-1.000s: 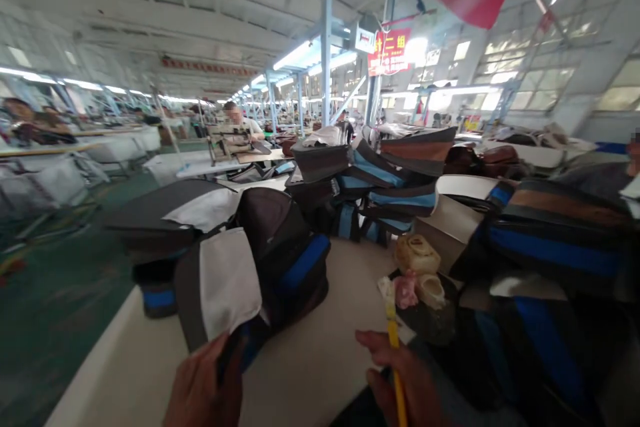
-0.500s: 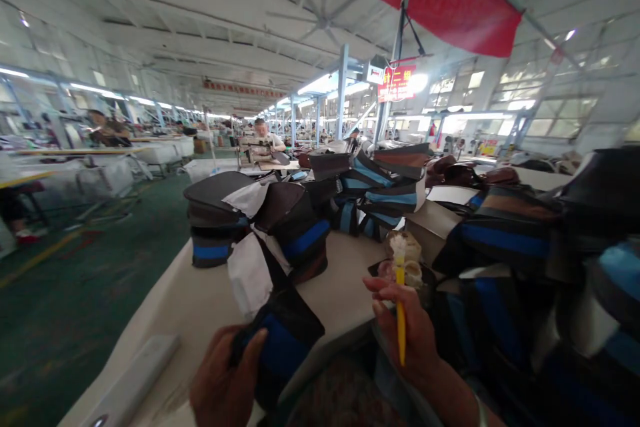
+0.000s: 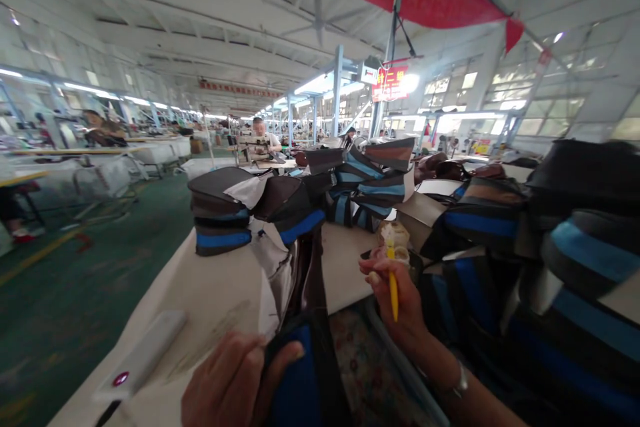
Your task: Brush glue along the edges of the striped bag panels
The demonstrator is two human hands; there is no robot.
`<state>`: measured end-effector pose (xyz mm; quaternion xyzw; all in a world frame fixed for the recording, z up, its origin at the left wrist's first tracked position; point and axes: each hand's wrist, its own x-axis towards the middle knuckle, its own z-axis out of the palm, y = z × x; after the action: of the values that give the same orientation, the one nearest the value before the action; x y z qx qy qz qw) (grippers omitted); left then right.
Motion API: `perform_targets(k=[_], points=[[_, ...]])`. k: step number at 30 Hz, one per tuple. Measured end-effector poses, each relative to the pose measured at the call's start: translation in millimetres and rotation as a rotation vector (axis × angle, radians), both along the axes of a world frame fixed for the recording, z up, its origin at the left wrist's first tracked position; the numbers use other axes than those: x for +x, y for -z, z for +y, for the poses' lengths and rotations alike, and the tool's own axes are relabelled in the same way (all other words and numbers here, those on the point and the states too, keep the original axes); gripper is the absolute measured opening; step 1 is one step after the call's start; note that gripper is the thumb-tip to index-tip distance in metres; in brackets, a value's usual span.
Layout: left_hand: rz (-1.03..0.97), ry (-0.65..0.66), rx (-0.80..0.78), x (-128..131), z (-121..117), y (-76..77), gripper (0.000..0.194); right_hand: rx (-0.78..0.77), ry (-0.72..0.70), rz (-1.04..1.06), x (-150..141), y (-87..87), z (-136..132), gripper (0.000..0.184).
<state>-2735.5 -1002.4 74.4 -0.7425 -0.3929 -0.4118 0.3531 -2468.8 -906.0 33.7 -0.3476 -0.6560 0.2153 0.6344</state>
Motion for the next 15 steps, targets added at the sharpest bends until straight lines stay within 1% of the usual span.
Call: perform_targets(k=[2,4,6,7,9,10,12,15], points=[[0.028,-0.017,0.043,6.8,19.6,1.2,0.030,-0.034,0.007,0.051,-1.6,0.2,10.0,0.019],[0.077,-0.003,0.046,14.7,48.2,10.4,0.032,-0.077,0.024,0.074,-3.2,5.1,23.0,0.022],[0.103,0.028,0.011,24.5,79.0,25.4,0.030,-0.107,0.061,0.064,-3.5,14.2,35.6,0.025],[0.074,0.034,-0.018,29.3,92.3,34.2,0.028,-0.117,0.082,0.055,-2.7,19.5,40.7,0.026],[-0.086,0.009,-0.091,36.3,109.9,53.9,0.026,-0.120,0.114,0.037,0.7,30.0,46.8,0.026],[-0.195,-0.014,-0.140,37.6,113.2,64.9,0.028,-0.114,0.118,0.026,2.9,34.7,47.8,0.026],[-0.365,-0.025,-0.268,35.7,109.0,89.7,0.033,-0.102,0.116,-0.003,6.7,43.0,47.0,0.026],[-0.438,0.047,-0.472,29.1,86.6,132.5,0.038,-0.125,0.080,-0.036,7.4,54.8,44.3,0.023]])
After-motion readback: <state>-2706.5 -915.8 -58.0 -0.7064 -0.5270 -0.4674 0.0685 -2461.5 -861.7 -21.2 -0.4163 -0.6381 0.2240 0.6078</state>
